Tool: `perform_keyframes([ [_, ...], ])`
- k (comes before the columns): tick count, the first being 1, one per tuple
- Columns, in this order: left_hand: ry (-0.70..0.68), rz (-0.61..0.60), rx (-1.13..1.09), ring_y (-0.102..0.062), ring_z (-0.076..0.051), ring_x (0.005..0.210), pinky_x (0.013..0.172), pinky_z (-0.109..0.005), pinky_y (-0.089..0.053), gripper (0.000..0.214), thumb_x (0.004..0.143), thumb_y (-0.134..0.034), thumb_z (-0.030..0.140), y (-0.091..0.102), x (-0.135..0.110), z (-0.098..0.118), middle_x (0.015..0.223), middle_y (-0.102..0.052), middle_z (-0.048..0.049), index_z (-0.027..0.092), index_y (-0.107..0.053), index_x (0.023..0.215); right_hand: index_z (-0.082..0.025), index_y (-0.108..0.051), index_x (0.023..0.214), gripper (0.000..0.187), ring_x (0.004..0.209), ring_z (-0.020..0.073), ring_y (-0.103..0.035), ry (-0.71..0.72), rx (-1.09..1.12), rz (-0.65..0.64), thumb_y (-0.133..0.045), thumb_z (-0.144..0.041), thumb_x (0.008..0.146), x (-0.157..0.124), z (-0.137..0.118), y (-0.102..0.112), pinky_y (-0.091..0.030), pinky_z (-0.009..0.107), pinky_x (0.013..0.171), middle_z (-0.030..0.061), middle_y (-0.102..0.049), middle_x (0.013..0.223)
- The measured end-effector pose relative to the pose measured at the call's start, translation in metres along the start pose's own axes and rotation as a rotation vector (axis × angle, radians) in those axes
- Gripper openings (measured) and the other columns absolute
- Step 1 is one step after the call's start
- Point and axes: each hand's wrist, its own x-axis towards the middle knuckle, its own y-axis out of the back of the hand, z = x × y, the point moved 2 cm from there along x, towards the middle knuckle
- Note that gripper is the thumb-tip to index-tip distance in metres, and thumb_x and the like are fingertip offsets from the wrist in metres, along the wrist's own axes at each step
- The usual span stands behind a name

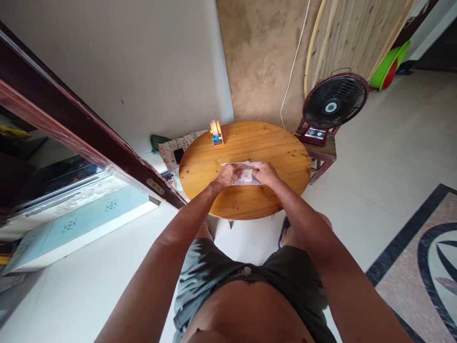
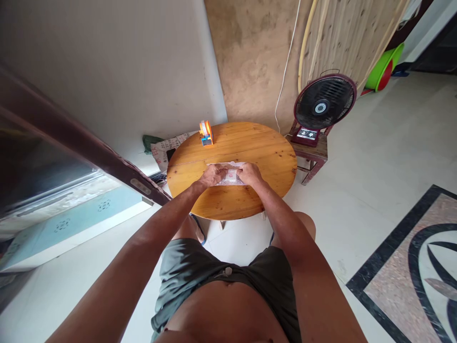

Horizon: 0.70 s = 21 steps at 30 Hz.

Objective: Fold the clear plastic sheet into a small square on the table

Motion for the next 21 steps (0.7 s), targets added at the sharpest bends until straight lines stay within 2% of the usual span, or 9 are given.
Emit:
perform_keyframes([
  [1,-0.059,0.032,0.087,-0.066,-0.026,0.1,0.097,-0.041,-0.051,0.035,0.091,-0.052,0.027,0.002,-0.005,0.005,0.11,-0.073,-0.0137,0.012,-0.075,0.112,-0.023,-0.083,0.095,0.027,0.088,0.0232,-0.073,0.004,-0.007,0.005,-0.059,-0.033,0.092,0.0,0.0,0.0,-0.053,0.03,0.08,0.0064,-0.08,0.091],
  [3,-0.124,0.097,0.184,-0.056,-0.03,0.125,0.116,-0.048,-0.037,0.038,0.093,-0.051,0.026,0.004,-0.019,0.015,0.133,-0.065,-0.0162,0.015,-0.07,0.124,-0.022,-0.083,0.09,0.026,0.087,0.0229,-0.073,0.017,-0.01,0.009,-0.059,-0.032,0.092,0.0,0.0,-0.001,-0.053,0.029,0.079,0.0066,-0.079,0.089],
  [6,-0.279,0.121,0.398,-0.044,-0.034,0.141,0.122,-0.057,-0.026,0.042,0.098,-0.045,0.029,-0.004,-0.046,0.032,0.144,-0.058,-0.019,0.014,-0.064,0.132,-0.022,-0.082,0.088,0.026,0.087,0.0241,-0.073,0.015,0.018,-0.006,-0.061,-0.036,0.093,0.001,0.001,-0.003,-0.053,0.03,0.08,0.0077,-0.079,0.089],
  [8,-0.318,0.089,0.472,-0.037,-0.036,0.147,0.124,-0.057,-0.023,0.047,0.099,-0.046,0.034,-0.016,-0.061,0.038,0.15,-0.052,-0.0199,0.013,-0.059,0.139,-0.023,-0.082,0.088,0.027,0.089,0.0238,-0.072,0.01,0.044,-0.013,-0.061,-0.039,0.094,0.002,0.003,-0.004,-0.052,0.029,0.081,0.0072,-0.08,0.09],
  [12,-0.288,0.014,0.525,-0.024,-0.035,0.155,0.127,-0.055,-0.019,0.063,0.096,-0.051,0.04,-0.037,-0.074,0.039,0.162,-0.037,-0.0183,0.014,-0.043,0.153,-0.022,-0.081,0.085,0.025,0.089,0.0219,-0.072,0.035,0.023,0.015,-0.061,-0.035,0.093,0.004,0.005,-0.005,-0.052,0.027,0.08,0.0062,-0.08,0.091],
  [15,-0.254,0.004,0.525,-0.023,-0.035,0.156,0.127,-0.056,-0.018,0.071,0.095,-0.052,0.041,-0.041,-0.072,0.038,0.164,-0.033,-0.0185,0.014,-0.033,0.158,-0.021,-0.082,0.088,0.026,0.09,0.0222,-0.072,0.045,-0.006,0.036,-0.059,-0.032,0.092,0.004,0.005,-0.004,-0.054,0.028,0.081,0.0073,-0.08,0.095],
  [21,-0.269,-0.003,0.526,-0.027,-0.038,0.152,0.126,-0.054,-0.022,0.072,0.094,-0.054,0.043,-0.038,-0.068,0.039,0.162,-0.034,-0.0203,0.011,-0.036,0.156,-0.021,-0.081,0.105,0.028,0.099,0.026,-0.073,0.019,0.106,0.009,-0.062,-0.036,0.092,0.001,0.014,-0.006,-0.055,0.032,0.088,0.0085,-0.08,0.105],
])
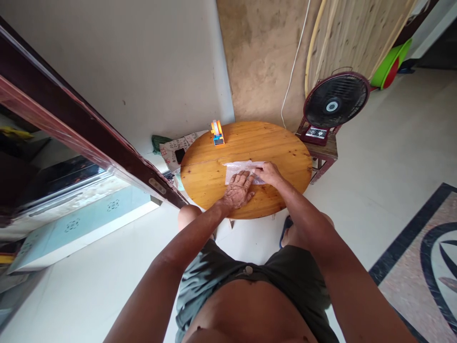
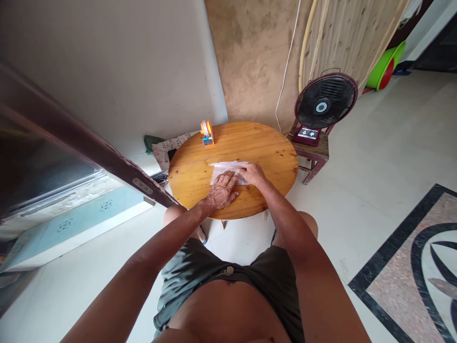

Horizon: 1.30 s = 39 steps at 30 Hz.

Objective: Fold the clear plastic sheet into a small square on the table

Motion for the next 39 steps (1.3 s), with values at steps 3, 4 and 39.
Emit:
perform_keyframes([
  [3,0.0,0.016,-0.003,-0.026,-0.038,0.152,0.124,-0.053,-0.023,0.073,0.094,-0.054,0.043,-0.002,0.001,0.0,0.161,-0.035,-0.0206,0.011,-0.035,0.157,-0.019,-0.079,0.109,0.028,0.102,0.0237,-0.072,0.04,0.083,0.004,-0.068,-0.034,0.089,-0.003,0.01,0.0,-0.054,0.031,0.092,0.0086,-0.078,0.112],
  [4,0.002,0.018,-0.004,-0.026,-0.038,0.152,0.124,-0.054,-0.024,0.073,0.094,-0.054,0.043,-0.003,0.001,0.001,0.16,-0.035,-0.0205,0.012,-0.034,0.157,-0.018,-0.078,0.111,0.029,0.103,0.023,-0.072,0.054,0.113,0.008,-0.069,-0.033,0.088,-0.004,0.014,0.0,-0.053,0.031,0.093,0.0087,-0.078,0.113],
  [39,0.098,-0.063,0.169,-0.025,-0.042,0.152,0.121,-0.072,-0.016,0.059,0.1,-0.046,0.042,0.001,0.006,0.026,0.162,-0.034,-0.0214,0.017,-0.043,0.153,-0.015,-0.057,0.143,0.072,0.121,0.0285,-0.064,-0.287,-0.072,0.045,-0.069,-0.055,0.084,-0.013,0.033,0.019,-0.047,0.034,0.1,0.0158,-0.07,0.128],
])
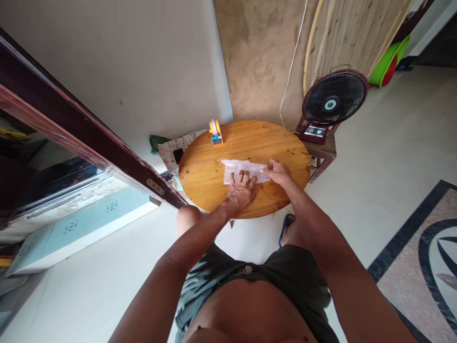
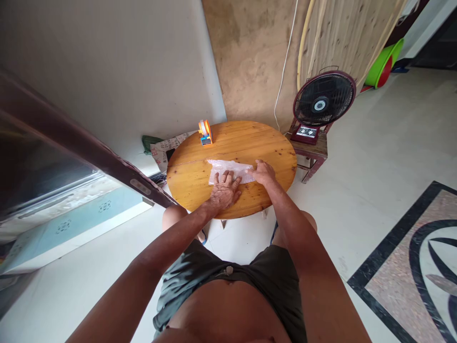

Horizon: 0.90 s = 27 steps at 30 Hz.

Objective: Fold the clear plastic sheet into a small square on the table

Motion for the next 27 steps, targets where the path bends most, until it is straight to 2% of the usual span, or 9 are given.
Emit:
perform_keyframes([
  [4,0.003,0.007,0.004,-0.025,-0.042,0.152,0.121,-0.072,-0.016,0.059,0.1,-0.047,0.042,0.0,-0.001,0.0,0.161,-0.035,-0.0212,0.018,-0.044,0.153,-0.017,-0.071,0.121,0.054,0.111,0.0277,-0.068,-0.01,-0.06,-0.121,-0.069,-0.055,0.082,0.008,-0.009,0.004,-0.05,0.031,0.088,0.0138,-0.074,0.118],
  [8,-0.003,0.015,-0.004,-0.025,-0.042,0.153,0.12,-0.072,-0.016,0.061,0.099,-0.049,0.044,-0.002,-0.001,-0.001,0.162,-0.034,-0.0212,0.019,-0.042,0.154,-0.017,-0.075,0.11,0.052,0.104,0.0267,-0.069,0.013,-0.095,-0.172,-0.074,-0.057,0.077,0.015,-0.019,0.002,-0.049,0.029,0.078,0.0134,-0.075,0.11],
  [12,-0.001,0.022,-0.002,-0.027,-0.042,0.152,0.121,-0.071,-0.017,0.061,0.099,-0.048,0.044,-0.004,-0.001,-0.002,0.159,-0.038,-0.0223,0.017,-0.043,0.154,-0.018,-0.077,0.095,0.03,0.088,0.0223,-0.069,0.057,-0.104,-0.175,-0.076,-0.039,0.073,0.017,-0.02,0.001,-0.042,0.025,0.065,0.0097,-0.077,0.097],
  [15,0.0,0.033,0.0,-0.029,-0.042,0.151,0.122,-0.07,-0.016,0.061,0.1,-0.047,0.045,-0.005,-0.001,-0.001,0.157,-0.042,-0.023,0.013,-0.045,0.152,-0.017,-0.076,0.088,0.016,0.075,0.0171,-0.065,0.1,-0.041,-0.16,-0.07,-0.024,0.074,0.016,-0.016,0.001,-0.036,0.024,0.059,0.0054,-0.075,0.085],
  [21,-0.002,0.026,0.011,-0.029,-0.042,0.151,0.121,-0.071,-0.016,0.064,0.099,-0.047,0.045,-0.004,-0.001,0.0,0.16,-0.037,-0.0241,0.012,-0.041,0.154,-0.017,-0.076,0.087,0.018,0.07,0.0142,-0.06,0.088,0.057,-0.065,-0.063,-0.013,0.075,0.02,-0.009,-0.004,-0.035,0.022,0.059,0.0019,-0.071,0.077],
  [24,-0.004,0.015,0.019,-0.027,-0.042,0.152,0.121,-0.072,-0.017,0.061,0.1,-0.047,0.044,-0.003,0.0,0.0,0.161,-0.035,-0.0233,0.014,-0.044,0.153,-0.016,-0.075,0.086,0.014,0.072,0.0148,-0.06,0.087,0.107,-0.01,-0.063,-0.023,0.083,0.022,-0.012,-0.005,-0.037,0.022,0.06,0.0026,-0.07,0.075],
  [27,-0.005,0.006,0.023,-0.025,-0.043,0.153,0.121,-0.072,-0.018,0.06,0.1,-0.046,0.043,-0.002,0.0,0.001,0.161,-0.034,-0.0233,0.014,-0.045,0.152,-0.016,-0.075,0.098,0.025,0.074,0.0148,-0.061,0.082,0.228,-0.025,-0.068,-0.037,0.086,0.022,-0.015,-0.006,-0.042,0.021,0.064,0.0034,-0.073,0.083],
])
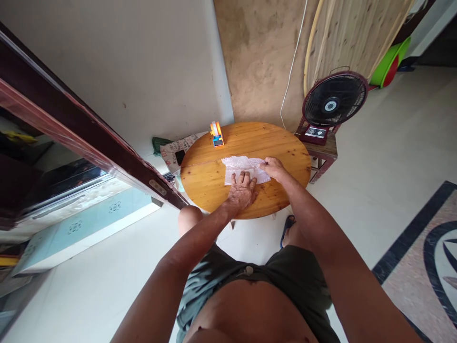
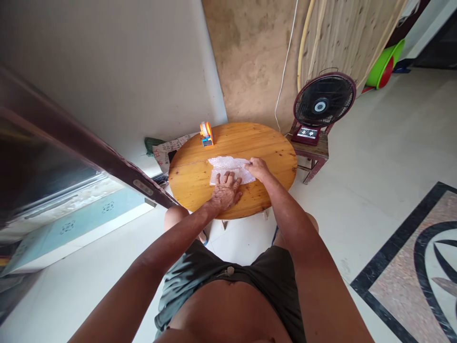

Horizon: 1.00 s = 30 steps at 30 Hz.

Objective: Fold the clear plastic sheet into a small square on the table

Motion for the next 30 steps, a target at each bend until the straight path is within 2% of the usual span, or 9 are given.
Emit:
perform_keyframes([
  [3,0.0,0.005,0.006,-0.026,-0.043,0.152,0.121,-0.071,-0.018,0.06,0.1,-0.047,0.043,0.001,0.0,0.001,0.16,-0.036,-0.0226,0.015,-0.045,0.152,-0.016,-0.074,0.105,0.031,0.075,0.0148,-0.064,-0.035,0.09,-0.094,-0.077,-0.032,0.079,-0.002,0.0,-0.004,-0.044,0.021,0.066,0.004,-0.075,0.089],
  [7,0.009,0.002,0.02,-0.027,-0.043,0.151,0.121,-0.071,-0.017,0.06,0.1,-0.046,0.045,0.001,0.0,0.002,0.158,-0.04,-0.0217,0.015,-0.046,0.151,-0.013,-0.075,0.094,0.024,0.074,0.0157,-0.065,-0.074,0.142,-0.133,-0.079,-0.017,0.07,-0.006,0.0,-0.008,-0.045,0.021,0.065,0.0036,-0.075,0.085],
  [11,0.018,0.016,0.032,-0.029,-0.042,0.15,0.121,-0.07,-0.019,0.058,0.1,-0.045,0.046,0.004,0.001,0.004,0.158,-0.038,-0.0218,0.014,-0.048,0.149,-0.013,-0.073,0.093,0.018,0.064,0.0119,-0.061,-0.09,0.401,-0.161,-0.071,-0.012,0.074,-0.015,-0.009,-0.009,-0.044,0.019,0.058,0.0004,-0.071,0.078],
  [14,0.013,0.029,0.03,-0.034,-0.041,0.147,0.122,-0.069,-0.019,0.058,0.099,-0.047,0.045,0.005,0.003,0.005,0.155,-0.042,-0.0222,0.014,-0.048,0.148,-0.013,-0.07,0.095,0.018,0.054,0.0093,-0.054,-0.113,0.495,-0.173,-0.068,-0.013,0.077,-0.019,-0.017,-0.011,-0.038,0.018,0.049,-0.0017,-0.067,0.072],
  [19,0.019,0.042,-0.037,-0.036,-0.04,0.147,0.124,-0.063,-0.02,0.059,0.096,-0.05,0.035,0.004,0.005,-0.001,0.153,-0.046,-0.0231,0.01,-0.046,0.149,-0.015,-0.069,0.094,0.014,0.047,0.007,-0.048,-0.137,0.538,-0.165,-0.067,-0.017,0.08,-0.019,-0.023,-0.017,-0.032,0.017,0.043,-0.004,-0.063,0.065],
  [24,0.008,0.12,-0.176,-0.041,-0.032,0.145,0.126,-0.052,-0.023,0.059,0.09,-0.056,0.034,0.001,0.004,-0.016,0.151,-0.051,-0.0177,0.011,-0.049,0.145,-0.015,-0.069,0.09,0.011,0.045,0.007,-0.046,-0.143,0.59,-0.128,-0.067,-0.016,0.08,-0.018,-0.028,-0.021,-0.03,0.017,0.041,-0.0041,-0.061,0.061],
  [30,-0.02,0.174,-0.301,-0.051,-0.029,0.135,0.119,-0.046,-0.037,0.055,0.086,-0.059,0.031,0.002,0.009,-0.033,0.14,-0.061,-0.0147,0.013,-0.057,0.138,-0.014,-0.07,0.094,0.017,0.042,0.0065,-0.045,-0.191,0.68,-0.085,-0.066,-0.012,0.078,-0.017,-0.039,-0.027,-0.028,0.018,0.038,-0.004,-0.062,0.06],
])
